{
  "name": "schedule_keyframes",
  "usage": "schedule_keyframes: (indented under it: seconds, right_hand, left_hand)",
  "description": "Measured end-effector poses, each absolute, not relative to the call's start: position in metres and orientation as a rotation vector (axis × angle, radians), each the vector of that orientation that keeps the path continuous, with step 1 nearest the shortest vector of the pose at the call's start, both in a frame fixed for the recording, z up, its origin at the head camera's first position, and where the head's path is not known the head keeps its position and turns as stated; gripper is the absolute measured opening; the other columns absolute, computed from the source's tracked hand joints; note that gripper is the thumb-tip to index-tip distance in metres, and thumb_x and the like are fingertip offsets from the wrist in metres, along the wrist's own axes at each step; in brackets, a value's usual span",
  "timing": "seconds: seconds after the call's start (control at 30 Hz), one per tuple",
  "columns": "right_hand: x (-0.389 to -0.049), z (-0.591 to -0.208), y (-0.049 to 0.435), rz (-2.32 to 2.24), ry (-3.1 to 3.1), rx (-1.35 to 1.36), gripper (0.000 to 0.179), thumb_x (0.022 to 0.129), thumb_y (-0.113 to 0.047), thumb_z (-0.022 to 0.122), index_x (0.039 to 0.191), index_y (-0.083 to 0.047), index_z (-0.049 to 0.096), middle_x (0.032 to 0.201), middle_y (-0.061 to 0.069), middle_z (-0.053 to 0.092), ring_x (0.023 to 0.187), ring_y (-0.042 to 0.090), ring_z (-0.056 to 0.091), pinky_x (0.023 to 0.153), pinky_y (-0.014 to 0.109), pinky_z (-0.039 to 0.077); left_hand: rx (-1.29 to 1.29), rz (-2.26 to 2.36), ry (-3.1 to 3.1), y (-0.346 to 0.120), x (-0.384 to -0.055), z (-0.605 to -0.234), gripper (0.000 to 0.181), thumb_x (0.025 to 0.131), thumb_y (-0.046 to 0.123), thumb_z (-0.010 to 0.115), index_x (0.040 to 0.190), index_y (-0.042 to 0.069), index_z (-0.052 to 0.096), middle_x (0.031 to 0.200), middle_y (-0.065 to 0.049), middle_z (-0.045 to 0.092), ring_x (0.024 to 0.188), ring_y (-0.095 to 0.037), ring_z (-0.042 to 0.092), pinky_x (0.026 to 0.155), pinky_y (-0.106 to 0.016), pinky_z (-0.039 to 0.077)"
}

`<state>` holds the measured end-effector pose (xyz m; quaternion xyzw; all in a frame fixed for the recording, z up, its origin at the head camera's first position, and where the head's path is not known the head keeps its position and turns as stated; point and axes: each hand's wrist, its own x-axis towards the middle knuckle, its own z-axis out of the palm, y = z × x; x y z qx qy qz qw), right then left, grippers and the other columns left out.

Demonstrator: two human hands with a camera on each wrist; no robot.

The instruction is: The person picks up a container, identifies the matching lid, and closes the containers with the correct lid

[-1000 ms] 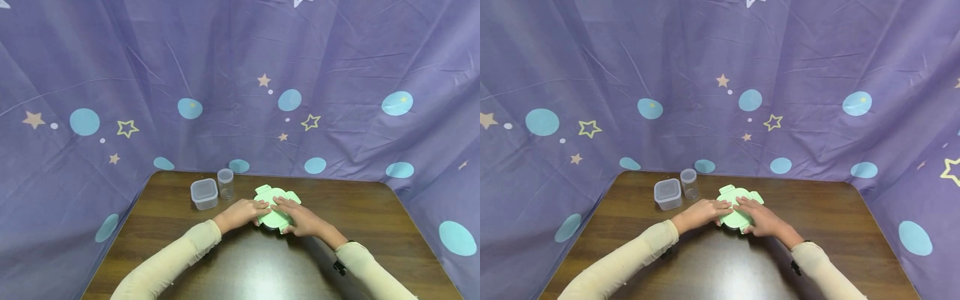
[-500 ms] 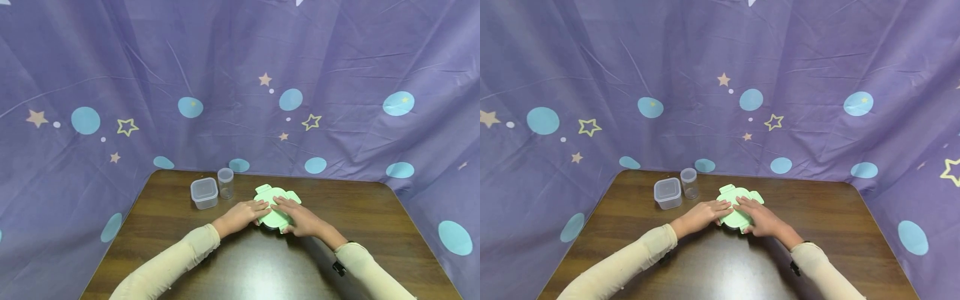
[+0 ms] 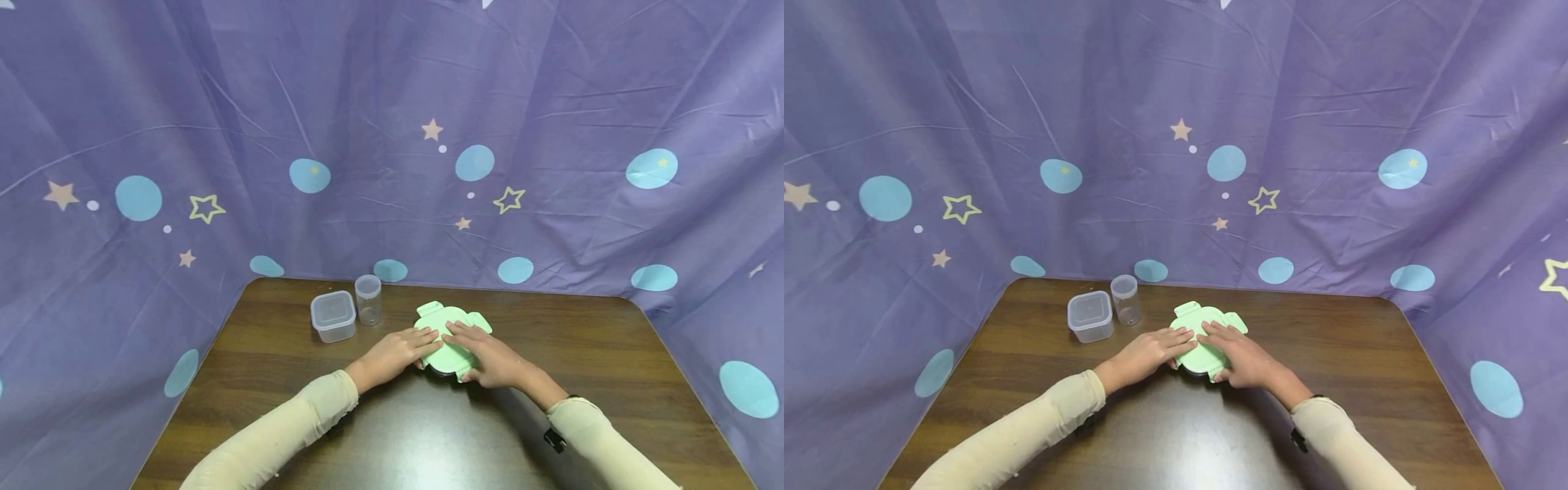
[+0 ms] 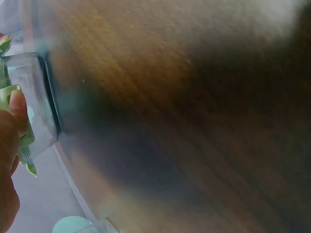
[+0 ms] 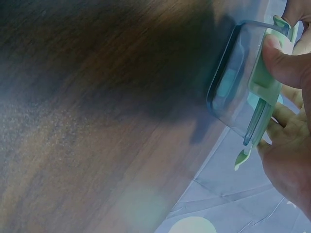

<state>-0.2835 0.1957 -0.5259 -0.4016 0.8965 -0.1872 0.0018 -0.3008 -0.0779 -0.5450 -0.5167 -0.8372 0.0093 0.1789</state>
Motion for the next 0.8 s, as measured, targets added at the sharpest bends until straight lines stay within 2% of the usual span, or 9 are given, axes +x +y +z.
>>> schedule_keyframes:
  seconds: [0.43,0.8]
  right_hand:
    - [-0.285,-0.529,0.196,-0.603,2.799,-1.291,0.084,0.075,-0.017,0.087,0.149,-0.002,0.049,0.162,0.021,0.035,0.149,0.045,0.033,0.121,0.061,0.028]
    - [-0.288,-0.533,0.198,-0.568,2.846,-1.301,0.086,0.074,-0.019,0.089,0.148,-0.002,0.049,0.161,0.022,0.036,0.148,0.045,0.036,0.12,0.062,0.03]
  left_hand:
    - [-1.432,0.014,-2.323,-0.079,-0.299,-0.553,0.062,0.089,0.017,0.073,0.148,0.012,0.054,0.151,-0.005,0.056,0.139,-0.021,0.054,0.117,-0.035,0.043]
    - [-1.443,0.077,-2.254,-0.076,-0.307,-0.558,0.061,0.091,0.025,0.07,0.148,0.012,0.053,0.15,-0.005,0.057,0.137,-0.02,0.056,0.116,-0.034,0.044]
